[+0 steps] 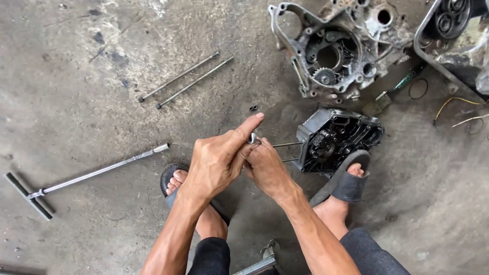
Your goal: Tightening long studs into a motorcycle engine block using a T-handle socket wrench and an open-end wrench
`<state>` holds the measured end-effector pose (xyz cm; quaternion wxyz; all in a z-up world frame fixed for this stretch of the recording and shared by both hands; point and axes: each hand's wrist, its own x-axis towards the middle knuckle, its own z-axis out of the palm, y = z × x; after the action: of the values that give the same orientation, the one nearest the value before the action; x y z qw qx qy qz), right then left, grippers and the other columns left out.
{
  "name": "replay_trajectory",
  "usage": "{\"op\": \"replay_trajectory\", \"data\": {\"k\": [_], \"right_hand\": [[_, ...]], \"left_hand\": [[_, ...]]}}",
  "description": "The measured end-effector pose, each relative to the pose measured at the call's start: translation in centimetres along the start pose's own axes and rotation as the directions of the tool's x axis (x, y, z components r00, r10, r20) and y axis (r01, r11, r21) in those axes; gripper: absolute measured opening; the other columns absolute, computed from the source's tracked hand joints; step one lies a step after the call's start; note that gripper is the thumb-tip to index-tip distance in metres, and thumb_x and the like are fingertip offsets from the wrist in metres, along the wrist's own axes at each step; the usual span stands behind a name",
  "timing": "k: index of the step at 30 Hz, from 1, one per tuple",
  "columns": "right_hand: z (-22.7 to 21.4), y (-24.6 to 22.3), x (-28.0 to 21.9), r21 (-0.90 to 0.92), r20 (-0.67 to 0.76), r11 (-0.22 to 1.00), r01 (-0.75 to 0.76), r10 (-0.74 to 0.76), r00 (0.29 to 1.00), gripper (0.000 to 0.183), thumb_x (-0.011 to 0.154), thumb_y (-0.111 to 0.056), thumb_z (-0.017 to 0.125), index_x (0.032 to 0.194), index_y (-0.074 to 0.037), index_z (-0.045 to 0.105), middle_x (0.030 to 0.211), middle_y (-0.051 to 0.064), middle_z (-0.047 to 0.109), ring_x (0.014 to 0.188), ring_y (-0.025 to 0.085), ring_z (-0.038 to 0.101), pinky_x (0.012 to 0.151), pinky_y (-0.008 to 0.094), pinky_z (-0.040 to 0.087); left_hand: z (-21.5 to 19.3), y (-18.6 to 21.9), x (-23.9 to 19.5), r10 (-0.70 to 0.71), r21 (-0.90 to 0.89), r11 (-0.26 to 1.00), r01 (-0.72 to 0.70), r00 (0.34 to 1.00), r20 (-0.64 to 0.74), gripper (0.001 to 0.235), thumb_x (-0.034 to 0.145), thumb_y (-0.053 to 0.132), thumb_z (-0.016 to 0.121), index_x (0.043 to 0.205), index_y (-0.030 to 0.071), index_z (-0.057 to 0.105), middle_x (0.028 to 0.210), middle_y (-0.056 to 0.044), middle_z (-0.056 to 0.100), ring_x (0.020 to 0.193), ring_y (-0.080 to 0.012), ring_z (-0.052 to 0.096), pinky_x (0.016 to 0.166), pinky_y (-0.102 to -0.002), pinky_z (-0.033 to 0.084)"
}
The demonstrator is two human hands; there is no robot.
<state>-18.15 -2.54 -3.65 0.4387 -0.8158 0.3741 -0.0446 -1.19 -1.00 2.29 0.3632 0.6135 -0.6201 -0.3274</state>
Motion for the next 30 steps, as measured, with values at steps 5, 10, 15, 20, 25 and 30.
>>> {"op": "replay_trajectory", "data": {"k": [5, 10, 15, 20, 25, 30], "right_hand": [[-2.9, -2.2, 0.2, -0.027, -0.009, 0.999, 0.027, -0.027, 1.0, 0.018, 0.081, -0.002, 0.071, 0.07, -0.01, 0.059, 0.072, 0.007, 0.054, 0.08, 0.029, 0.059, 0.076, 0.04, 0.045], [-3.6, -3.0, 0.3, -0.04, 0.002, 0.999, 0.036, -0.036, 0.999, 0.013, 0.083, 0.002, 0.067, 0.076, -0.008, 0.061, 0.077, 0.006, 0.054, 0.081, 0.028, 0.057, 0.073, 0.038, 0.043], [-3.5, -2.9, 0.3, -0.034, 0.019, 0.999, 0.028, -0.027, 0.999, 0.011, 0.084, -0.004, 0.069, 0.076, -0.008, 0.062, 0.074, 0.007, 0.052, 0.079, 0.028, 0.056, 0.072, 0.036, 0.042], [-4.3, -3.0, 0.5, 0.075, 0.055, 0.997, 0.009, -0.013, 0.998, 0.01, 0.084, -0.01, 0.073, 0.079, -0.005, 0.064, 0.077, 0.009, 0.055, 0.081, 0.029, 0.057, 0.074, 0.039, 0.042], [-2.9, -2.7, 0.1, 0.069, -0.001, 0.998, -0.009, 0.009, 1.0, 0.019, 0.08, -0.02, 0.081, 0.079, -0.009, 0.066, 0.076, 0.004, 0.055, 0.081, 0.025, 0.059, 0.076, 0.038, 0.045], [-0.5, -1.6, -0.2, -0.026, -0.137, 0.998, -0.055, 0.05, 0.989, 0.016, 0.075, -0.014, 0.076, 0.069, -0.009, 0.062, 0.066, 0.005, 0.052, 0.071, 0.025, 0.058, 0.069, 0.037, 0.044]], "left_hand": [[-0.4, 2.0, 1.1, -0.051, -0.035, 0.998, 0.052, 0.999, 0.012, 0.045, 0.102, 0.026, 0.06, 0.146, 0.019, 0.059, 0.085, -0.013, 0.078, 0.071, -0.0323, 0.076, 0.066, -0.041, 0.062], [-0.2, 1.6, 0.7, -0.125, -0.062, 0.99, 0.125, 0.992, 0.004, 0.046, 0.101, 0.024, 0.062, 0.146, 0.017, 0.058, 0.094, -0.018, 0.079, 0.078, -0.04, 0.075, 0.065, -0.047, 0.061], [-0.3, 2.0, 0.7, -0.181, -0.076, 0.981, 0.18, 0.984, -0.003, 0.043, 0.101, 0.025, 0.062, 0.144, 0.019, 0.061, 0.095, -0.018, 0.079, 0.083, -0.04, 0.075, 0.068, -0.047, 0.062], [-0.4, 2.2, 1.0, -0.218, -0.113, 0.969, 0.217, 0.976, 0.009, 0.041, 0.1, 0.026, 0.063, 0.14, 0.019, 0.064, 0.099, -0.016, 0.08, 0.086, -0.0401, 0.076, 0.069, -0.046, 0.063], [-0.2, 2.7, 1.0, -0.232, -0.125, 0.966, 0.228, 0.972, -0.02, 0.036, 0.099, 0.025, 0.066, 0.134, 0.017, 0.069, 0.102, -0.016, 0.08, 0.09, -0.04, 0.075, 0.072, -0.045, 0.063], [0.1, 2.4, 0.6, -0.253, -0.169, 0.955, 0.245, 0.967, -0.032, 0.033, 0.096, 0.026, 0.07, 0.128, 0.018, 0.073, 0.105, -0.015, 0.08, 0.094, -0.0395, 0.075, 0.076, -0.045, 0.063]]}}
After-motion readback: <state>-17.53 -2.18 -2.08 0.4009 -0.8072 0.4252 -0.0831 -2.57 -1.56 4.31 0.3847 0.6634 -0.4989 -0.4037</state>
